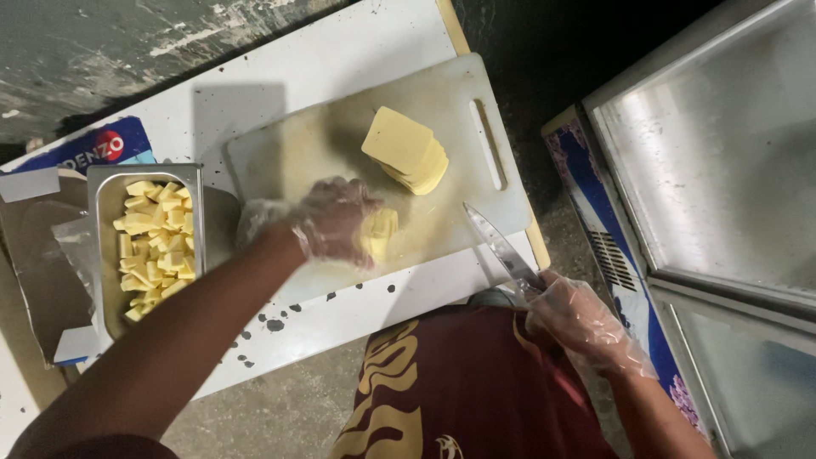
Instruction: The person cuts a large block of cheese into slices and then into cubes on a cutting board, placing the cubes into a metal tray. The person wears disposable gloves and uses a knife throughout the process.
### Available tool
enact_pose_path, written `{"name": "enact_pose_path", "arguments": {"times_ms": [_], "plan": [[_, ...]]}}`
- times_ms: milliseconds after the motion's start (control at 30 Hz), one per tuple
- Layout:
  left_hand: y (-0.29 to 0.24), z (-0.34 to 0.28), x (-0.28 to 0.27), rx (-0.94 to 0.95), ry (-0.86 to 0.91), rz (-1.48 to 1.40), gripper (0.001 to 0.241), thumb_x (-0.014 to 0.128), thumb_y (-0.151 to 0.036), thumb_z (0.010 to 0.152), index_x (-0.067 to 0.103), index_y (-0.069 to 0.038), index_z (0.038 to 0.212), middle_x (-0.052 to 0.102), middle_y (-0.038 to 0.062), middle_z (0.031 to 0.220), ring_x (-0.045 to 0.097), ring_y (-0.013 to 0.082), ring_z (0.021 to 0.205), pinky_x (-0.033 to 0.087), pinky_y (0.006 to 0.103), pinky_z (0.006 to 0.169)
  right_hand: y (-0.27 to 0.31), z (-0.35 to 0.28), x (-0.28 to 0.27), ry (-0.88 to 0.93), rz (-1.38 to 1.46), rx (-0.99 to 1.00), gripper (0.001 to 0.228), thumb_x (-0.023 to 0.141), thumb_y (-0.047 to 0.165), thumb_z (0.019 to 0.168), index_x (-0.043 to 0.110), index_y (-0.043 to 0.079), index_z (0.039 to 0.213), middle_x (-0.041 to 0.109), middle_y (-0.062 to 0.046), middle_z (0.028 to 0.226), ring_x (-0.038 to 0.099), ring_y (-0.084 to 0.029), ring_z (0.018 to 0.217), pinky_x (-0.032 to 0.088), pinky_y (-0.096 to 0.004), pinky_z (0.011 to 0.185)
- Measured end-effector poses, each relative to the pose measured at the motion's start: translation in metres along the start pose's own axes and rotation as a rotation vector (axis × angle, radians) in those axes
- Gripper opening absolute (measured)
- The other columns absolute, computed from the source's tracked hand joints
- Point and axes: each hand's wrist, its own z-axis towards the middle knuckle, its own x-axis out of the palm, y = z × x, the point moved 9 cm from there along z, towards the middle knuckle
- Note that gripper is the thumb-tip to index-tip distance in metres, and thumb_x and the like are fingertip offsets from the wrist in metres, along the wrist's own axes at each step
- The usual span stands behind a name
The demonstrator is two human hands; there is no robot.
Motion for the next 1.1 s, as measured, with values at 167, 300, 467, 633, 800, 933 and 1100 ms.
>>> {"name": "enact_pose_path", "arguments": {"times_ms": [167,300,467,633,800,933,1100], "plan": [[-0.020,-0.022,-0.009,0.059,-0.383,-0.290,0.103,0.087,-0.063,0.062,0.052,0.001,0.136,0.062,0.022,0.130,0.062,0.0328,0.114,0.048,0.0455,0.107,0.005,0.008,0.003,0.067,0.023,-0.095,0.027,0.060,0.027,0.096,0.070,0.005,0.108,0.075,-0.011,0.071,0.071,-0.020,0.066,0.057,-0.034,0.059],[0.011,-0.051,0.015,-0.330,-0.473,-0.268,0.096,0.087,-0.058,0.068,0.053,-0.012,0.145,0.065,0.013,0.128,0.067,0.0249,0.104,0.054,0.0461,0.096,0.013,0.015,0.000,0.088,-0.108,-0.101,0.027,0.058,0.029,0.098,0.070,0.005,0.105,0.076,-0.008,0.074,0.073,-0.017,0.067,0.059,-0.033,0.061],[0.011,-0.066,0.013,-0.472,-0.802,-0.123,0.107,0.090,-0.058,0.064,0.046,-0.009,0.148,0.062,0.015,0.125,0.064,0.0285,0.101,0.056,0.0461,0.086,0.033,0.017,-0.005,0.106,-0.133,-0.129,0.026,0.062,0.023,0.092,0.068,0.008,0.113,0.076,-0.006,0.075,0.074,-0.016,0.066,0.060,-0.033,0.061],[0.011,-0.051,0.038,-0.463,-0.891,-0.329,0.097,0.093,-0.050,0.060,0.052,-0.017,0.142,0.064,0.009,0.126,0.063,0.0277,0.110,0.053,0.0465,0.096,0.037,0.017,0.019,0.194,-0.547,-0.342,0.027,0.061,0.017,0.095,0.065,0.008,0.119,0.073,-0.008,0.079,0.070,-0.017,0.065,0.060,-0.034,0.062],[0.020,-0.024,0.048,-0.147,-0.519,-0.904,0.102,0.090,-0.057,0.068,0.043,-0.016,0.149,0.059,0.010,0.139,0.062,0.0306,0.123,0.054,0.0437,0.101,0.065,0.010,0.034,-0.101,-0.813,-0.980,0.036,0.060,0.011,0.086,0.068,0.010,0.121,0.068,-0.012,0.092,0.066,-0.022,0.068,0.058,-0.035,0.062],[0.020,-0.032,0.036,-0.172,-0.484,-0.643,0.106,0.088,-0.059,0.067,0.039,-0.014,0.150,0.056,0.013,0.143,0.061,0.0323,0.124,0.053,0.0439,0.099,0.039,0.036,0.067,0.041,-1.075,-0.829,0.026,0.066,0.016,0.077,0.075,0.030,0.097,0.070,-0.009,0.105,0.066,-0.014,0.080,0.059,-0.029,0.062],[0.011,-0.061,0.030,-0.284,-0.805,-0.596,0.112,0.085,-0.061,0.066,0.034,-0.011,0.152,0.053,0.016,0.148,0.060,0.0343,0.125,0.051,0.0441,0.097,0.040,0.053,0.110,-0.051,-1.530,-0.891,0.028,0.050,0.012,0.106,0.067,-0.008,0.115,0.056,-0.033,0.123,0.062,-0.008,0.052,0.055,-0.023,0.043]]}}
